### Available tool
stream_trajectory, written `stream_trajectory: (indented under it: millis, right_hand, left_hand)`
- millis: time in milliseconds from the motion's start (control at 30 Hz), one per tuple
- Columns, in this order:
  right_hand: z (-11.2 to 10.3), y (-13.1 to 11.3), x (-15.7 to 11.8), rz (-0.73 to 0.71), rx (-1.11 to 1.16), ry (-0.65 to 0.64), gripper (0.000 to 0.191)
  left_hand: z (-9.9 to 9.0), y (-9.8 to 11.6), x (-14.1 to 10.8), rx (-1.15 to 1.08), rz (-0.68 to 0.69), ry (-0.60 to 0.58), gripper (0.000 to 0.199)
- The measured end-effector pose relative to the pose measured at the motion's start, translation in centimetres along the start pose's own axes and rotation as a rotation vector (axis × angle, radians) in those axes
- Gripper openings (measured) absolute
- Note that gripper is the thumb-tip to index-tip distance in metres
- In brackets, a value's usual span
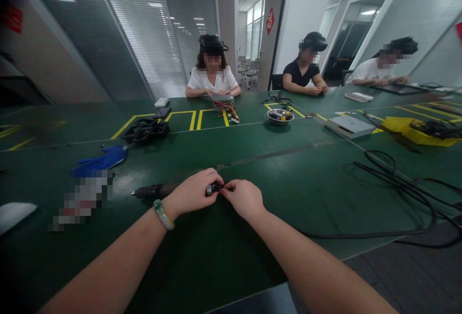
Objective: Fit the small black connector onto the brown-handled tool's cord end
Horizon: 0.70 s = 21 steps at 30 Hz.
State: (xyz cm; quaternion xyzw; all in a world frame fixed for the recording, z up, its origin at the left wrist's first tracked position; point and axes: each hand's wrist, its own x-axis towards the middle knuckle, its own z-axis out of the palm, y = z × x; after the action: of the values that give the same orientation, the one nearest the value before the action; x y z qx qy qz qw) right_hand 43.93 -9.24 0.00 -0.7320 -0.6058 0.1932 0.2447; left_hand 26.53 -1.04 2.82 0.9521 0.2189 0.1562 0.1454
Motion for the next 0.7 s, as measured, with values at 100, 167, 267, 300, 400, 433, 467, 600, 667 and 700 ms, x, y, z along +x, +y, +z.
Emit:
stream_trajectory:
  millis: [100,167,267,300,400,433,467,600,667,700]
  right_hand:
    - [-0.1,-0.2,-0.1,0.005,0.027,-0.009,0.018]
    - [-0.1,-0.2,-0.1,0.013,0.038,-0.015,0.017]
    - [-0.1,-0.2,0.0,0.031,0.042,-0.017,0.016]
    - [-0.1,-0.2,0.0,0.036,0.041,-0.018,0.016]
    - [0.0,-0.2,-0.1,0.034,0.023,-0.030,0.014]
    - [0.0,-0.3,-0.2,0.016,0.010,-0.033,0.013]
    - [0.1,-0.3,-0.5,-0.010,-0.007,-0.026,0.012]
    - [-0.1,-0.3,-2.0,-0.105,-0.053,0.044,0.015]
    - [-0.4,-0.2,-2.5,-0.106,-0.035,0.033,0.011]
    - [-0.5,-0.1,-2.7,-0.104,-0.023,0.017,0.009]
  left_hand:
    - [-0.2,0.0,-0.1,0.003,-0.004,-0.005,0.019]
    - [-0.3,0.1,0.0,0.000,0.003,-0.012,0.019]
    - [-0.3,0.2,0.1,0.010,0.014,-0.016,0.018]
    - [-0.2,0.2,0.1,0.018,0.018,-0.018,0.018]
    - [0.1,0.2,0.0,0.043,0.030,-0.022,0.015]
    - [0.2,0.2,0.0,0.051,0.032,-0.021,0.015]
    - [0.2,0.2,0.0,0.058,0.035,-0.018,0.014]
    - [0.4,0.2,0.0,0.068,0.045,-0.004,0.015]
    - [0.5,0.2,0.0,0.068,0.051,0.002,0.014]
    - [0.5,0.2,-0.1,0.067,0.053,0.005,0.014]
